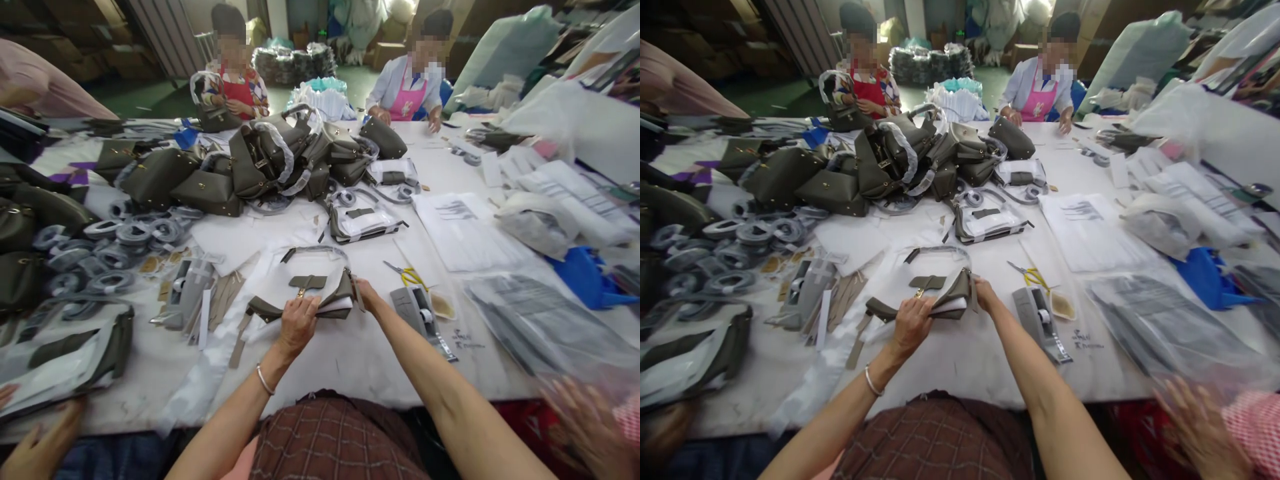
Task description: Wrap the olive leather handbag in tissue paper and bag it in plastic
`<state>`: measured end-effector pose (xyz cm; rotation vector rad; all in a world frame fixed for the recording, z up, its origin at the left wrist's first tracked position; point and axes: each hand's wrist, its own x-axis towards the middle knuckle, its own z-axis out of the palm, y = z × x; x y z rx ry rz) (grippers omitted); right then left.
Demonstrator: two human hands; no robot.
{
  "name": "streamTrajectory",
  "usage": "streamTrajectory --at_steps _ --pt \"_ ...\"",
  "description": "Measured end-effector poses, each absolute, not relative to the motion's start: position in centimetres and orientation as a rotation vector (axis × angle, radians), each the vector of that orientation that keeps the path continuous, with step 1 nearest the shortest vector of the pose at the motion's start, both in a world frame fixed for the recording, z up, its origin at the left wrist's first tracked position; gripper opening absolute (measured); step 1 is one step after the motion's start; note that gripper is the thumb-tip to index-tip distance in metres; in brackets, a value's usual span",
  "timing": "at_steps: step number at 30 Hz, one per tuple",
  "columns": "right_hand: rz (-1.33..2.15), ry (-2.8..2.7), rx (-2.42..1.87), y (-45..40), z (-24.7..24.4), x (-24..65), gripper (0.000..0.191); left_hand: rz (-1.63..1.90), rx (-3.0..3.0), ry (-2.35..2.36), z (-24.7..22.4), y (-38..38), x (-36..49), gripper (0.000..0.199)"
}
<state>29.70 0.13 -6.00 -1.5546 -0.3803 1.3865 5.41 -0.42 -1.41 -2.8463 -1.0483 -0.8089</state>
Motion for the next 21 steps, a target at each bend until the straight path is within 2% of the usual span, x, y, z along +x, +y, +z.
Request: streamTrajectory --at_steps 3,8,13,18,21 --pt "1.177 -0.244 -1.516 0.8 -6.9 30.8 0.03 -0.723 -2.869 -1.007 -2.1 -1.1 5.6 0.033" --pt "0.928 -0.199 -1.628 -1.5 -6.4 34.6 0.033 -0.586 -2.928 -0.828 -4.7 -2.7 6.2 0.026" --pt "0.548 -0.946 -1.856 -0.3 -3.1 35.1 0.032 -0.483 -2.943 -0.677 -7.6 -4.3 6.4 0.019" --pt "0.68 -1.805 -2.137 3.8 -2.1 30.7 0.024 -0.474 -2.93 -0.666 -8.6 -4.7 6.3 0.018" --pt "0.668 -1.962 -2.32 5.0 -3.1 28.8 0.026 -0.469 -2.933 -0.667 -8.5 -4.7 6.3 0.019"
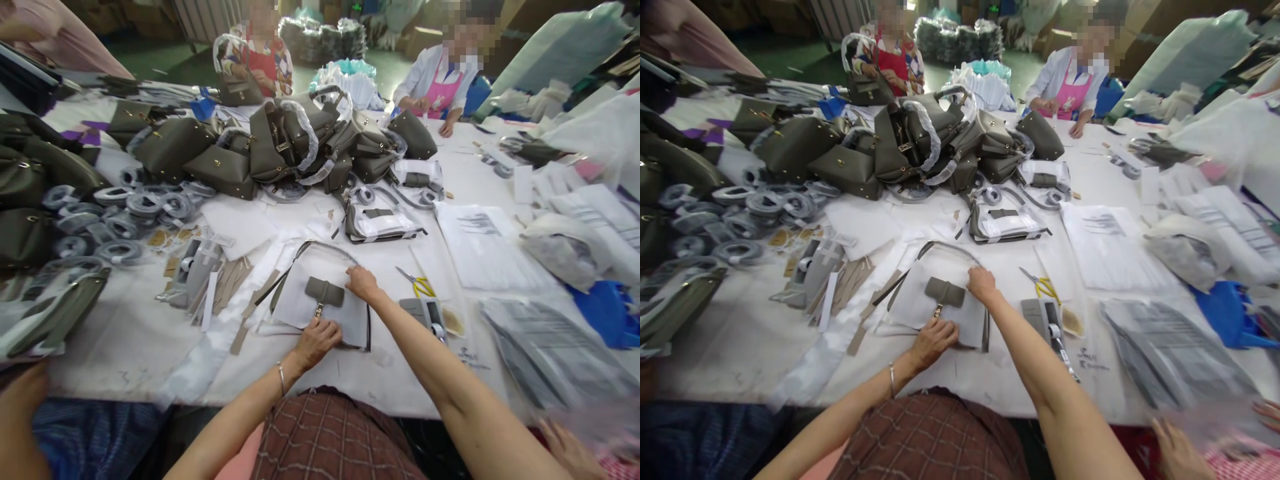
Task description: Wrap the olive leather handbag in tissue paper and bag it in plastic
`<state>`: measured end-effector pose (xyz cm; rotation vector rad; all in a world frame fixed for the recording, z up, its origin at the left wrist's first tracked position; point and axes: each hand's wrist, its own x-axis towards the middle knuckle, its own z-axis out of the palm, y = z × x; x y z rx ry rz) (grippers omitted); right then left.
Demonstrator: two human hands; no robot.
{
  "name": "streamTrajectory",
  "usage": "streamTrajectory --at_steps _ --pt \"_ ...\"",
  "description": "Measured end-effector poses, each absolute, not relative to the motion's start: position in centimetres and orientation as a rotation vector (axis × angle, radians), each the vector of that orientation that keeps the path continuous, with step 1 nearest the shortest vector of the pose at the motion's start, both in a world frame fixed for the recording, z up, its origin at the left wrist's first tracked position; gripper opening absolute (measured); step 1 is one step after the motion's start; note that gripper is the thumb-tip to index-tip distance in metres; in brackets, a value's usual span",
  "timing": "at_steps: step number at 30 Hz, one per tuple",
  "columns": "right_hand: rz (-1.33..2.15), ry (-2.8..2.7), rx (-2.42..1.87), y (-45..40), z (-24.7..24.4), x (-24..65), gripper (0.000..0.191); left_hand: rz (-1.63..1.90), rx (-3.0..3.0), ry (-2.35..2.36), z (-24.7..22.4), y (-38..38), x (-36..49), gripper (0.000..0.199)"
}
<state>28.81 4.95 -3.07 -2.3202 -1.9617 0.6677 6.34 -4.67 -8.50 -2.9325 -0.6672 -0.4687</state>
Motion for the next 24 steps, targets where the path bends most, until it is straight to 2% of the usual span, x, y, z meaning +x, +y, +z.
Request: streamTrajectory --at_steps 5,10,16,21,24 --pt "0.656 -1.993 -2.375 5.2 -3.9 28.4 0.009 -0.468 -2.969 -0.673 -8.2 -4.6 6.3 0.02" --pt "0.675 -1.972 -2.305 5.3 -2.2 29.0 0.01 -0.481 -2.996 -0.672 -6.9 -4.0 6.5 0.02" --pt "0.569 -2.056 -2.104 3.6 2.7 29.1 0.011 -0.554 -3.037 -0.683 -4.7 -2.4 6.9 0.021" --pt "0.414 -2.527 -1.862 -0.8 5.4 28.1 0.013 -0.636 -3.061 -0.881 -3.8 -1.6 6.7 0.04" --pt "0.369 -2.581 -1.758 -3.0 5.6 26.9 0.017 -0.614 -3.057 -0.95 -3.7 -1.4 6.7 0.052"
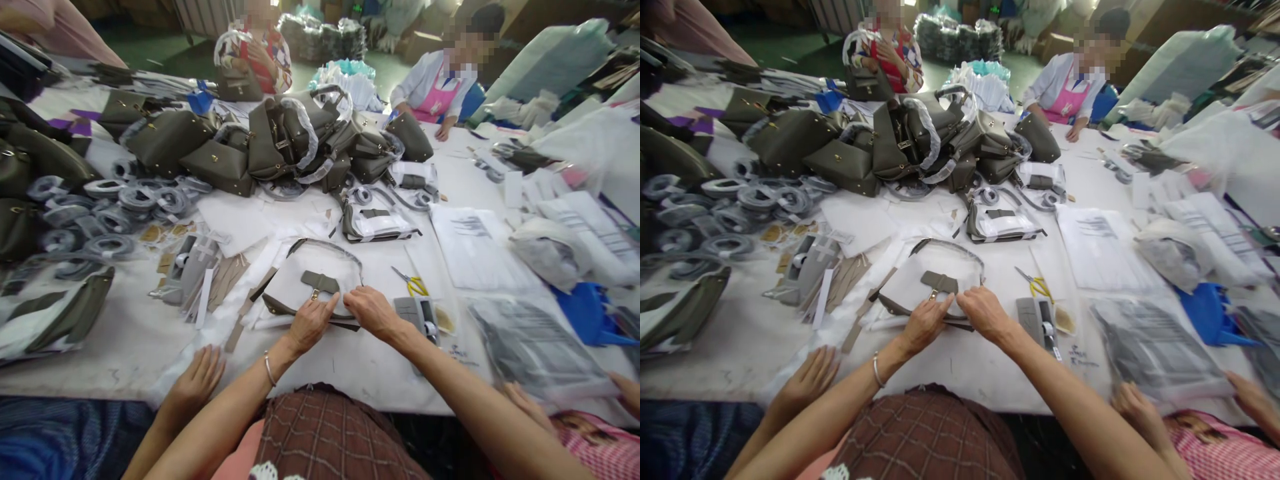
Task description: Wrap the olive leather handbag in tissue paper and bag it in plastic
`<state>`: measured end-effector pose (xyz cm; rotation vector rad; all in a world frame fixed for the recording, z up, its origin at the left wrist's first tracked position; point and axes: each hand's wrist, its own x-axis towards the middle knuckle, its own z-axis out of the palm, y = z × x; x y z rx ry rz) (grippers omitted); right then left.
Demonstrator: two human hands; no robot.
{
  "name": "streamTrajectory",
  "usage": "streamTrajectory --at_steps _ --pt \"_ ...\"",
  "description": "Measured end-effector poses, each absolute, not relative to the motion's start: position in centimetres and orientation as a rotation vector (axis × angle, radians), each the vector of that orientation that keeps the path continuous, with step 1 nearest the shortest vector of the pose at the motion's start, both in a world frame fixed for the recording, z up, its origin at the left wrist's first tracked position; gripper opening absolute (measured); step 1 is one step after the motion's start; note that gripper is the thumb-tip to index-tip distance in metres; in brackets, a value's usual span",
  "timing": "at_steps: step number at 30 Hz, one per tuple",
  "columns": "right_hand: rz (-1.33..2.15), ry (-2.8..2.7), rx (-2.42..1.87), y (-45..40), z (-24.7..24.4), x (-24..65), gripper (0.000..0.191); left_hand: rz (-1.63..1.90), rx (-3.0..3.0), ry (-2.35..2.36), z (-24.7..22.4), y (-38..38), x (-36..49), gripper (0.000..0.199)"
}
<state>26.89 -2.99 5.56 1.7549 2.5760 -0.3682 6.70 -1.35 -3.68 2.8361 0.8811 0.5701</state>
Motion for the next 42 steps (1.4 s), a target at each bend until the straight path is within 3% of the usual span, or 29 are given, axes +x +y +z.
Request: streamTrajectory --at_steps 6,9,13,20,26,28,32,36,42 --pt "-0.798 2.778 1.907 -5.1 6.1 24.6 0.012 0.571 2.843 0.773 -3.3 -0.9 6.5 0.022" --pt "-1.105 2.733 2.34 -5.4 6.8 25.3 0.008 0.576 2.837 0.783 -3.0 -0.8 6.1 0.024" --pt "-1.046 2.41 2.934 -4.0 6.9 28.0 0.014 0.551 2.872 0.73 -3.1 -1.1 5.8 0.024" --pt "-1.032 2.033 2.753 2.3 4.2 30.6 0.018 0.558 2.939 0.679 -4.2 -1.6 5.8 0.024" --pt "-0.578 1.919 2.357 5.4 1.9 29.9 0.059 0.641 2.952 0.658 -4.9 -1.7 5.9 0.021" --pt "-0.394 1.929 2.245 5.7 0.9 29.4 0.053 0.668 2.959 0.651 -5.0 -1.6 5.9 0.021" --pt "-0.308 1.908 2.099 6.6 -0.8 29.4 0.024 0.694 2.961 0.643 -5.0 -1.6 5.8 0.023" --pt "-0.302 1.917 2.126 7.8 -1.0 31.1 0.035 0.715 2.954 0.64 -4.8 -1.8 5.4 0.023" --pt "-0.565 1.931 2.477 9.4 -0.2 33.5 0.027 0.667 2.943 0.59 -3.9 -2.3 4.5 0.025"
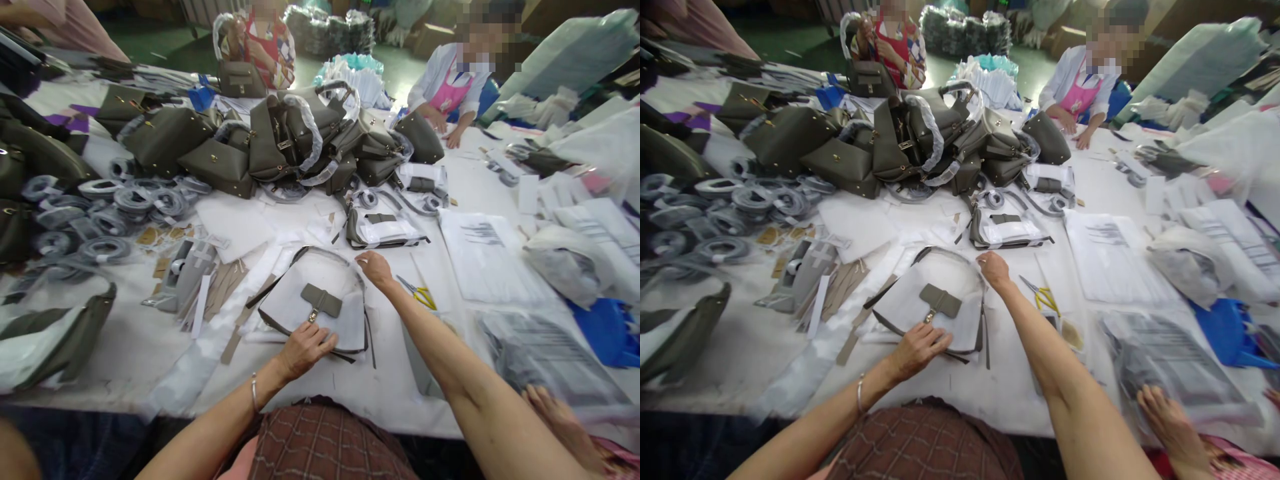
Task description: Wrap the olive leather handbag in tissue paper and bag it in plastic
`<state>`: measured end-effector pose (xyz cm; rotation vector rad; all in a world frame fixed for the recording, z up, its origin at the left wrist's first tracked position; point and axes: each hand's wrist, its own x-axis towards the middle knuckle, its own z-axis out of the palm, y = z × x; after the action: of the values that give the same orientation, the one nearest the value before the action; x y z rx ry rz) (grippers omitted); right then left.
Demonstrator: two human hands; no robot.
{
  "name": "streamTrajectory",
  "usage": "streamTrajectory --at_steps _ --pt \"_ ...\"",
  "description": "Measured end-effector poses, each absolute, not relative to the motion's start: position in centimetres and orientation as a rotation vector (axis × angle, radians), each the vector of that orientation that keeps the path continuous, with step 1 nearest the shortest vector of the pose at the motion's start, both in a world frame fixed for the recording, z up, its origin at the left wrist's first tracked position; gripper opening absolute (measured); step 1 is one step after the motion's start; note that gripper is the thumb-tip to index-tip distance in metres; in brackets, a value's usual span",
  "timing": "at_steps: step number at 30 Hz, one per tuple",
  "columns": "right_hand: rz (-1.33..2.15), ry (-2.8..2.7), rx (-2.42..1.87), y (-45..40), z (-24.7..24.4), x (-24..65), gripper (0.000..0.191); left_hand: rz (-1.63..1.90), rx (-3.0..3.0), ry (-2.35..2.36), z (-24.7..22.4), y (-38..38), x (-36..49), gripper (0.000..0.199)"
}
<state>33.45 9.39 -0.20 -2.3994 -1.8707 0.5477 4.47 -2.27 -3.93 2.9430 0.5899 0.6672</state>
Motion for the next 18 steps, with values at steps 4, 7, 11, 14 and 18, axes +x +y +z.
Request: streamTrajectory --at_steps 4,7,11,14,18 --pt "0.606 -1.9 -2.32 9.1 1.2 33.6 0.022 0.68 2.909 0.617 -3.5 -2.3 4.3 0.026" --pt "0.599 -2.057 -2.072 7.3 3.2 32.9 0.016 0.69 2.876 0.661 -3.2 -2.0 4.6 0.031" --pt "0.579 -2.225 -1.718 3.0 5.8 30.9 0.01 0.702 2.821 0.773 -2.5 -1.6 5.2 0.051" --pt "0.594 -2.316 -1.62 -0.5 6.9 28.7 0.01 0.685 2.765 0.853 -2.0 -1.2 5.6 0.062" --pt "0.536 -2.325 -1.57 -3.5 7.7 25.7 0.007 0.679 2.777 0.786 -1.6 -1.0 5.6 0.055"
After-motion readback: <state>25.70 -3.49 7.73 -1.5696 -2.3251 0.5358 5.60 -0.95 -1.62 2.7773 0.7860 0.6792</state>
